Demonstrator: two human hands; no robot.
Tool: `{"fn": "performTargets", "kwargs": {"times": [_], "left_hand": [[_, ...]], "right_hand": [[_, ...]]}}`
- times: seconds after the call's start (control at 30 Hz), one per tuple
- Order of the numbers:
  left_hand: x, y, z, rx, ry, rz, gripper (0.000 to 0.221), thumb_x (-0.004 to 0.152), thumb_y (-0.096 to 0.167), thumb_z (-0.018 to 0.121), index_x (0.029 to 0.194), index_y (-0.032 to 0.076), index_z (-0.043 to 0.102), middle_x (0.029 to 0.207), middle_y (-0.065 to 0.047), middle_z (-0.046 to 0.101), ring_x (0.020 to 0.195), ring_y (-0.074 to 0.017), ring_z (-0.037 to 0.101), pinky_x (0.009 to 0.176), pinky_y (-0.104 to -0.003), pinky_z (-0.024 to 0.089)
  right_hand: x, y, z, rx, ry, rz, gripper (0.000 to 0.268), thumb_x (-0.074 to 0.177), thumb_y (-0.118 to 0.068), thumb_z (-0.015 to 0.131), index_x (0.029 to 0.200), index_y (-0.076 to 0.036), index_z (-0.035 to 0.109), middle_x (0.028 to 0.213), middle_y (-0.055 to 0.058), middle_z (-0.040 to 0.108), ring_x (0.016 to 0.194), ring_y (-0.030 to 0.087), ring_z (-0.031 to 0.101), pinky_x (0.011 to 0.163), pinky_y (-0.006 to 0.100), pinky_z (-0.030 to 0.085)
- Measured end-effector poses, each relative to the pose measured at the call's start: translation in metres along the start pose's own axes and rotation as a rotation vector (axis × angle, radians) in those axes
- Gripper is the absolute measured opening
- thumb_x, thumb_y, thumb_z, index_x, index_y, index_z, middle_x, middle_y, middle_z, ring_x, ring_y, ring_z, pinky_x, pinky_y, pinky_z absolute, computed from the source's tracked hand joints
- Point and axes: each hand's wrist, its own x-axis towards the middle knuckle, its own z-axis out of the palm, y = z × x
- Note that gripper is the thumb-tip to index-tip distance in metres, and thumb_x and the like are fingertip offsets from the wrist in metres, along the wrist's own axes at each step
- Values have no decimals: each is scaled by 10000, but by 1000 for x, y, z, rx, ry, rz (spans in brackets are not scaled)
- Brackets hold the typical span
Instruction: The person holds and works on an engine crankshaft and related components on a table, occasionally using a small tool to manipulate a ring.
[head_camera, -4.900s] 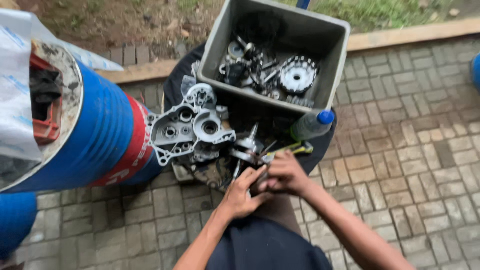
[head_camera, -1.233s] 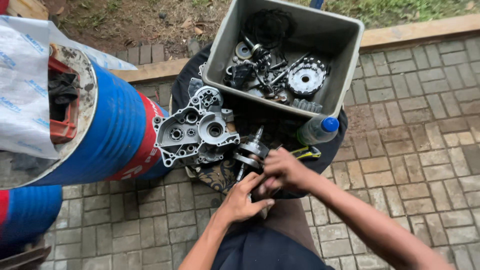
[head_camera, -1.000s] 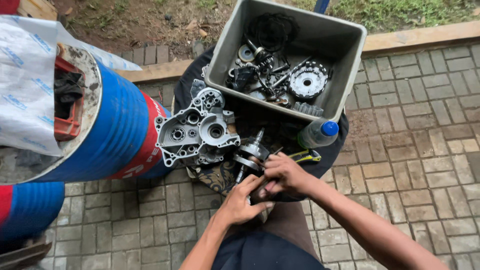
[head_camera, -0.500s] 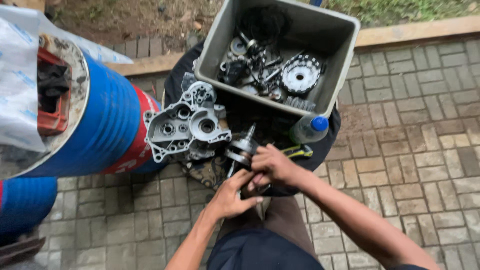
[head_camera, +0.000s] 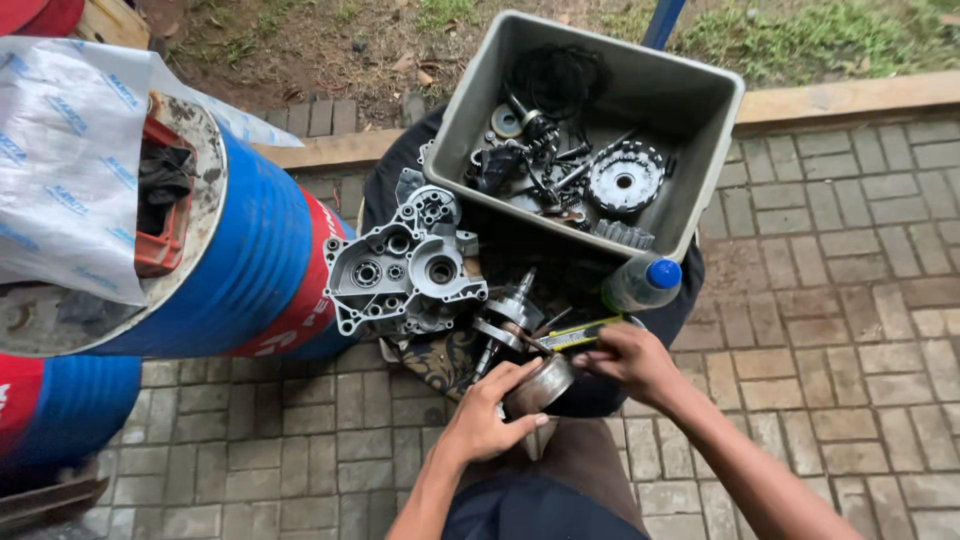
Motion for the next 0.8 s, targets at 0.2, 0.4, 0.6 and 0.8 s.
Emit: {"fn": "performTargets", "kwargs": {"times": [0.2,0.4,0.6,0.8], "left_hand": [[-1,-6,7,-22,100,49,686,791,329,796,1429,173,600,1245,-51,674,1125,-214,689,977,-315,496],[0,-33,13,5,81,72,705,787,435,797,1425,205,605,1159,-50,672,1064,-238,699,922,-331,519],[2,-42,10,-4,79,115,704,789,428,805,1426,198,609,1143,-51,670,1037,-227,708,890,-315,524],[0,-28,4,-1,79,148,679,815,352,804,1433,168,590,1174,-62,678,1092,-232,686,939,-337,511]], "right_hand": [[-28,-37,-8,214,202,553,518,986,-384,653,609,-163,376,574,-59,350,588,80,330,536,334,283],[-48,-46,55,1025,548,1055,613,1039,-576,402,928,-10,610,531,190,563,339,332,524,258,418,345],[-61,-58,83,1067,466,1157,630,996,-612,387,1120,-25,580,633,233,615,461,390,597,425,501,488],[-60,-109,48,1276,427,1247,559,1035,-559,387,1264,-68,522,853,243,614,774,419,649,585,637,561]]}}
